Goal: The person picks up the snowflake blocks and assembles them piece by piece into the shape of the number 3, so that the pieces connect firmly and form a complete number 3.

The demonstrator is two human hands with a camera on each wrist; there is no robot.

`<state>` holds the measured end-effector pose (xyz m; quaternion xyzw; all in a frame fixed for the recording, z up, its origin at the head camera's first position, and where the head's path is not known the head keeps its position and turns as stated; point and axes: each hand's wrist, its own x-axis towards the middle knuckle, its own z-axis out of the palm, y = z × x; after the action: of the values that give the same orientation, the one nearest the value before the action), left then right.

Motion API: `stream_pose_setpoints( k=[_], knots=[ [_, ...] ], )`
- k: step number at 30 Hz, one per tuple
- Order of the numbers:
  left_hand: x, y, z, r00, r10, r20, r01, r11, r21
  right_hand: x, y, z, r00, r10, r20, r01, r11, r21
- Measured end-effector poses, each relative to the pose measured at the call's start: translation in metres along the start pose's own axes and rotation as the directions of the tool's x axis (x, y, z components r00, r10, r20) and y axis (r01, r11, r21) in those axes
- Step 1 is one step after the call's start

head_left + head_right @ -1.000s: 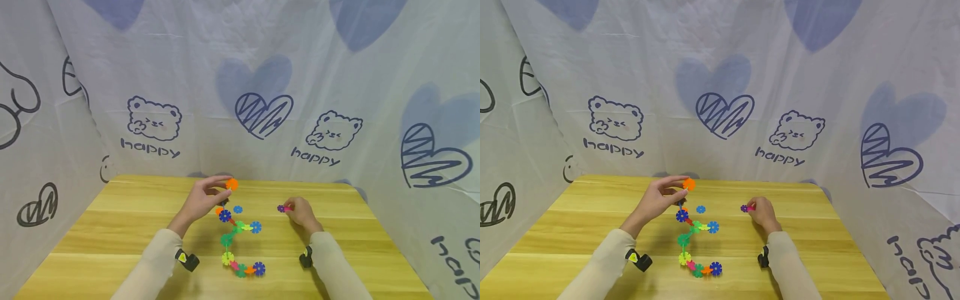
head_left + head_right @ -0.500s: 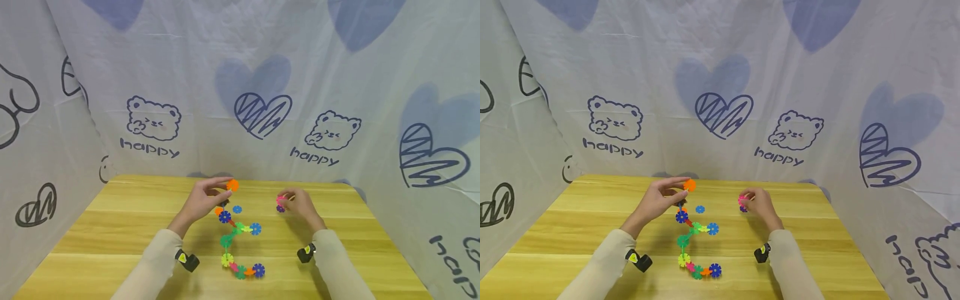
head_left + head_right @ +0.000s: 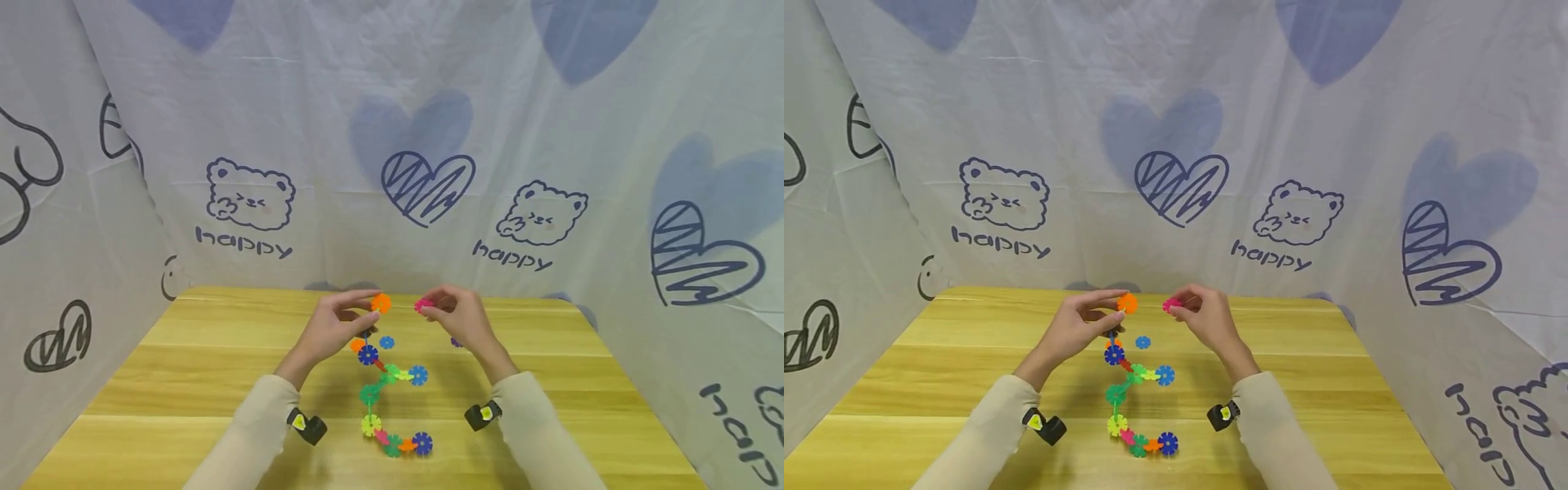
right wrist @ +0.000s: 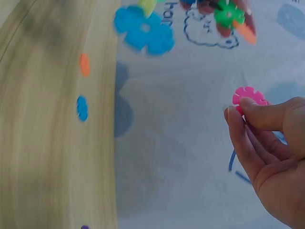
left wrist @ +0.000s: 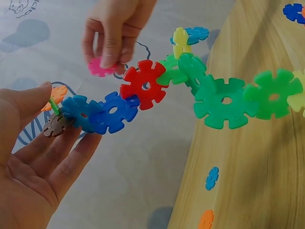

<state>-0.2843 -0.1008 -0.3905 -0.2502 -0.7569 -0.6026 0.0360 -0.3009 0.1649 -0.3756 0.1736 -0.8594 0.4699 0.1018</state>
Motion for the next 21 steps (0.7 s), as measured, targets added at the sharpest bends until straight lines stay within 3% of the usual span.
stream_pose_setpoints(
  k=[8,21],
  knots=[
    [0.001,0.000,0.000,1.000,-0.001,0.013,0.002,1.000,-0.024,0.001,-0.015,0.007,0.997,-0.072,0.008,0.071,0.994,0.088],
    [0.001,0.001,-0.001,1.000,-0.002,0.024,0.003,1.000,-0.028,0.002,-0.026,0.015,0.986,-0.164,0.012,0.161,0.977,0.138]
  ],
)
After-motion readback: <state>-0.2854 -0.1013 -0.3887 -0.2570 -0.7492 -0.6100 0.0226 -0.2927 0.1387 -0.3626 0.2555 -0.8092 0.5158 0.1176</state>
